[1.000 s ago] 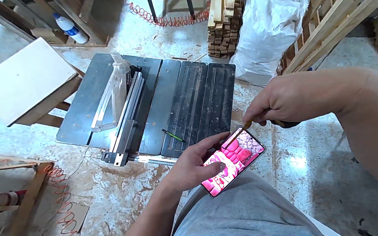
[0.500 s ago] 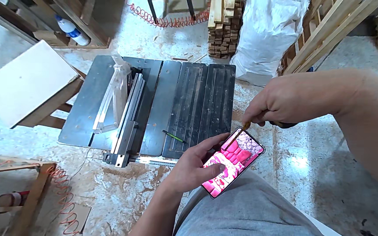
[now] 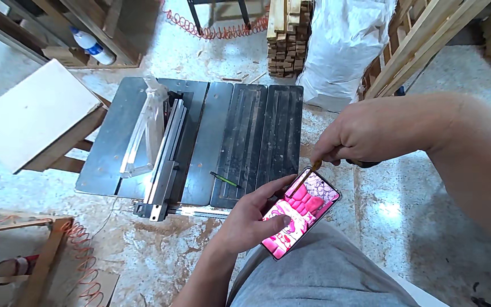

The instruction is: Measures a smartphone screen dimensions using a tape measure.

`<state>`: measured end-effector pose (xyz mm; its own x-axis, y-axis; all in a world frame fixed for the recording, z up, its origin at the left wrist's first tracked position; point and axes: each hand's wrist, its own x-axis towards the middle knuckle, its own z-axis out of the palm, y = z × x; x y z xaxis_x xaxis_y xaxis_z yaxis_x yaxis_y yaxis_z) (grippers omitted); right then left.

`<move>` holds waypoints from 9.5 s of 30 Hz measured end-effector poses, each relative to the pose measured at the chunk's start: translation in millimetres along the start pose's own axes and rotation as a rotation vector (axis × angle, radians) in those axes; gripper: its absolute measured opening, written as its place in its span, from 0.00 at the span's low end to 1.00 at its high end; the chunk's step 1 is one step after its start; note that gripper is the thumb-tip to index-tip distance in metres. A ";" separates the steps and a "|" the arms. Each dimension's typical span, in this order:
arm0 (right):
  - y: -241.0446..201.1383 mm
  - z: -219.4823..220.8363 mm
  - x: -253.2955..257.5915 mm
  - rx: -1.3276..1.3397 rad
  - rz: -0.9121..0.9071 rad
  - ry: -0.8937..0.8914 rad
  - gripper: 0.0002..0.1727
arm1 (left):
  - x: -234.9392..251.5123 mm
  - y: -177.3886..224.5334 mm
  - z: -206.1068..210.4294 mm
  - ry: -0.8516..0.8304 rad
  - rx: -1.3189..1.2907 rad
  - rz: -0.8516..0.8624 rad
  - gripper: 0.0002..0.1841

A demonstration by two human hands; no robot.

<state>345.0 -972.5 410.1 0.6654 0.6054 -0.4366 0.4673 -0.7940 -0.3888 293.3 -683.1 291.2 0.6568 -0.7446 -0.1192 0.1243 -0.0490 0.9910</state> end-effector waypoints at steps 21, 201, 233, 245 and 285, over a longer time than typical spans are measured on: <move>63.7 151.8 -76.9 0.923 0.189 0.914 0.18 | -38.0 -38.1 1.0 0.025 -0.764 0.042 0.30; -18.1 106.6 -22.4 0.404 0.084 0.470 0.15 | 14.7 -1.6 18.5 0.334 -0.610 -0.001 0.26; -9.9 94.1 -10.4 0.280 0.034 0.424 0.17 | 13.7 -3.1 16.1 0.339 -0.598 0.031 0.27; -9.2 92.0 -10.9 0.283 0.042 0.403 0.17 | 13.9 -2.0 14.4 0.335 -0.587 0.023 0.27; -13.9 93.4 -13.1 0.276 0.060 0.396 0.17 | 11.7 -7.9 14.0 0.306 -0.591 0.053 0.25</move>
<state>275.4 -964.2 345.5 0.8817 0.4495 -0.1433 0.2853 -0.7499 -0.5969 289.5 -700.7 282.8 0.8441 -0.5089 -0.1691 0.4151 0.4205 0.8068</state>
